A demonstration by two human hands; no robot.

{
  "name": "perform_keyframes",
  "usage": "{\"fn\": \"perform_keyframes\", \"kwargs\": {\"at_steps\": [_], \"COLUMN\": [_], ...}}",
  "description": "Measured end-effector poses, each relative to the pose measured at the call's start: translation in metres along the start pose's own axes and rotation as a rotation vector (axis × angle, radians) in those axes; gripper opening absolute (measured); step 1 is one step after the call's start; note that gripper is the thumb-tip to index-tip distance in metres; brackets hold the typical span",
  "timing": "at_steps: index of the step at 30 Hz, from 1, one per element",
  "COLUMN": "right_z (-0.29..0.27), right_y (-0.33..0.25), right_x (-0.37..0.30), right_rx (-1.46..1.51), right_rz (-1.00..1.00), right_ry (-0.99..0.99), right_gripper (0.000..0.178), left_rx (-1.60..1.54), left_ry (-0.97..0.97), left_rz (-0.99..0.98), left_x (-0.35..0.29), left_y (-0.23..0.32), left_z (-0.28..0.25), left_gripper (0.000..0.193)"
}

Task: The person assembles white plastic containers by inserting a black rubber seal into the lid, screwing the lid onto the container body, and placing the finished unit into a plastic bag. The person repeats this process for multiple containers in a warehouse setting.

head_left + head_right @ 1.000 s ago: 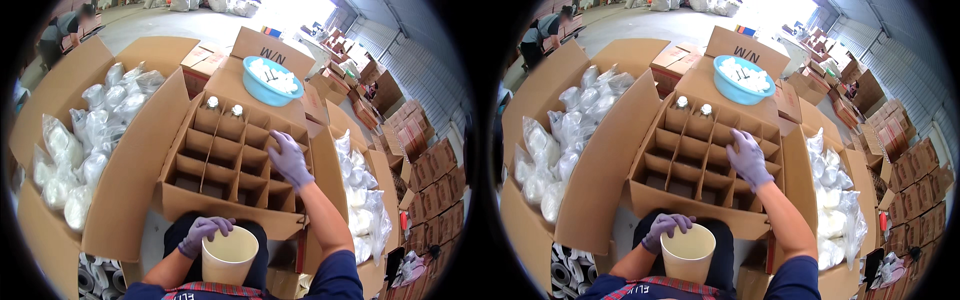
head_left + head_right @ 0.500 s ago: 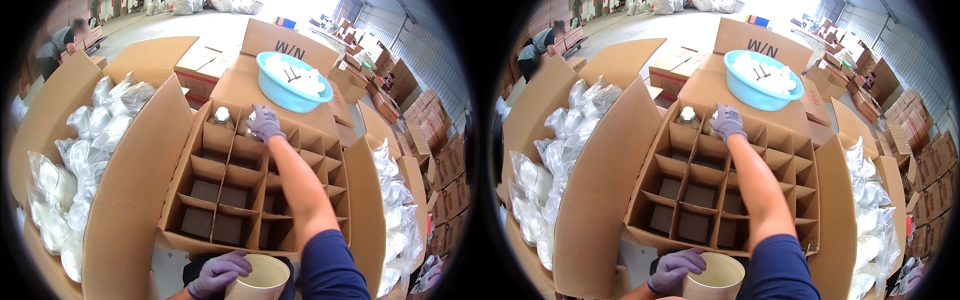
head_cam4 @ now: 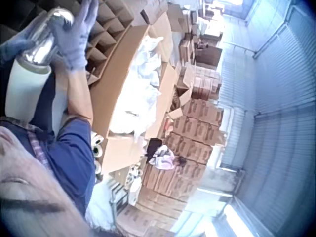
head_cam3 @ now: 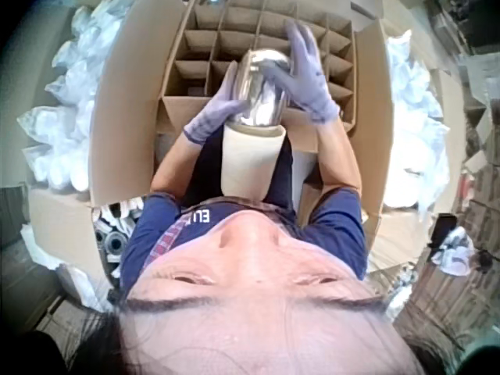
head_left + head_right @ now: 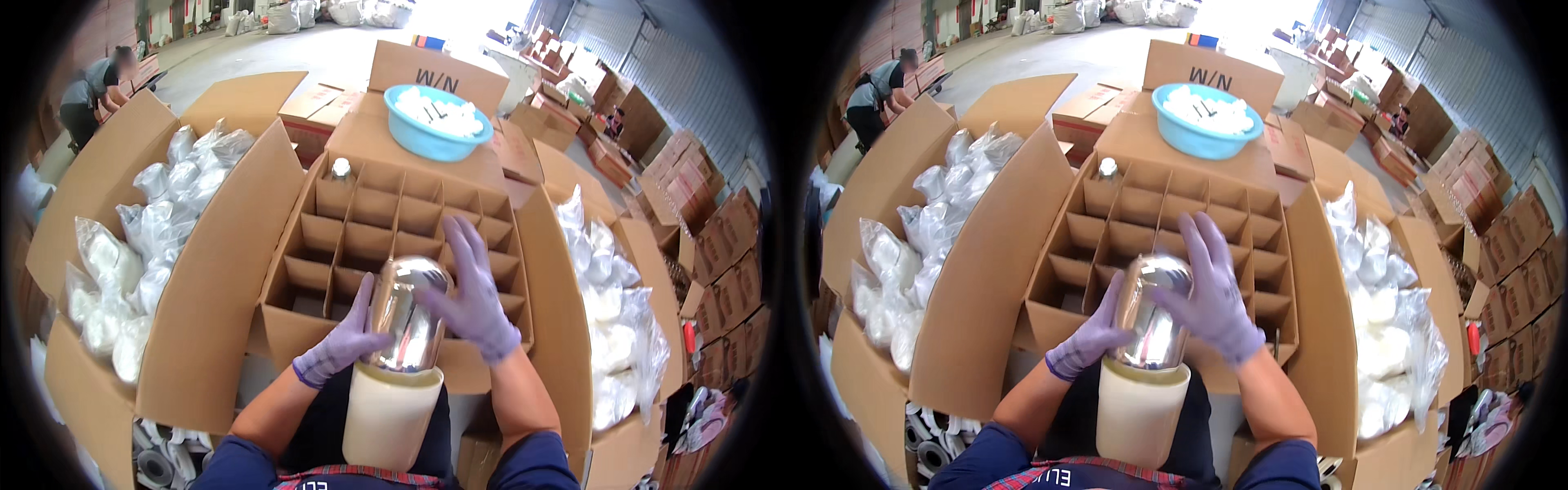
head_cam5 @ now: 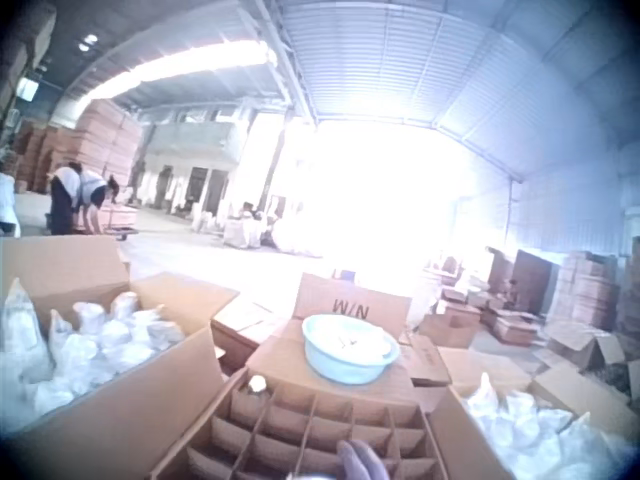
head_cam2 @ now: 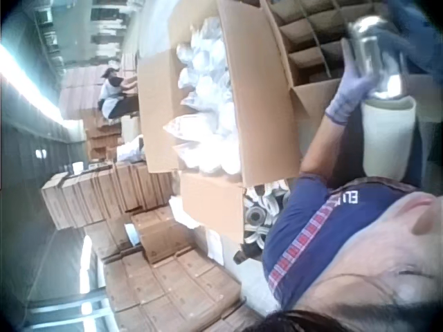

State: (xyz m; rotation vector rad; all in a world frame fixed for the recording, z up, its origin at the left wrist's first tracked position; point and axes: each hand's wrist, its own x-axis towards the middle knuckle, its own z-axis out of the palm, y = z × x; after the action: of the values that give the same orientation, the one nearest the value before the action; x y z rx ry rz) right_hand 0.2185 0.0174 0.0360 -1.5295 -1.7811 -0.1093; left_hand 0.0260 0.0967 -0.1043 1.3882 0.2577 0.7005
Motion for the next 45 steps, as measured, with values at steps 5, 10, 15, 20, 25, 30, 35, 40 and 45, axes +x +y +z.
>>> {"fn": "perform_keyframes", "kwargs": {"at_steps": [5, 10, 15, 20, 25, 30, 35, 40, 45], "right_z": [0.042, 0.062, -0.054, -0.071, -0.026, -0.009, -0.005, -0.015, -0.002], "right_y": [-0.002, -0.002, -0.006, -0.067, -0.114, -0.096, -0.084, -0.049, -0.038], "right_x": [-0.063, -0.111, -0.203, -0.382, -0.488, -0.495, -0.48, -0.463, -0.458], "right_rx": [0.443, 0.803, 0.589, 0.955, 1.145, 1.086, 1.046, 0.959, 0.858], "right_rz": [0.259, 0.49, 0.48, 1.26, 1.622, 1.542, 1.479, 1.392, 1.3], "right_ry": [-0.559, -1.012, -0.556, -0.2, 0.332, 0.343, 0.314, 0.273, 0.318], "right_gripper": [0.049, 0.044, 0.05, 0.072, 0.069, 0.067, 0.065, 0.063, 0.062], "left_rx": [0.138, 0.656, 0.385, 0.026, 0.347, 0.507, 0.637, 0.209, 0.828], "left_ry": [-0.134, -0.077, -0.305, -0.115, -0.107, -0.565, -0.652, -0.411, -0.456], "left_rz": [-0.273, -0.223, -0.178, -0.4, -0.422, -0.49, -0.609, -0.488, -0.098], "left_x": [-0.096, -0.162, -0.209, -0.256, -0.179, -0.133, -0.147, -0.15, -0.14], "left_y": [0.016, 0.039, 0.043, 0.013, 0.051, 0.046, 0.041, 0.063, 0.067], "left_z": [-0.006, 0.055, 0.059, 0.057, 0.085, 0.039, 0.015, 0.071, 0.067], "left_gripper": [0.092, 0.102, 0.105, 0.105, 0.065, 0.024, 0.037, 0.105, 0.076]}}
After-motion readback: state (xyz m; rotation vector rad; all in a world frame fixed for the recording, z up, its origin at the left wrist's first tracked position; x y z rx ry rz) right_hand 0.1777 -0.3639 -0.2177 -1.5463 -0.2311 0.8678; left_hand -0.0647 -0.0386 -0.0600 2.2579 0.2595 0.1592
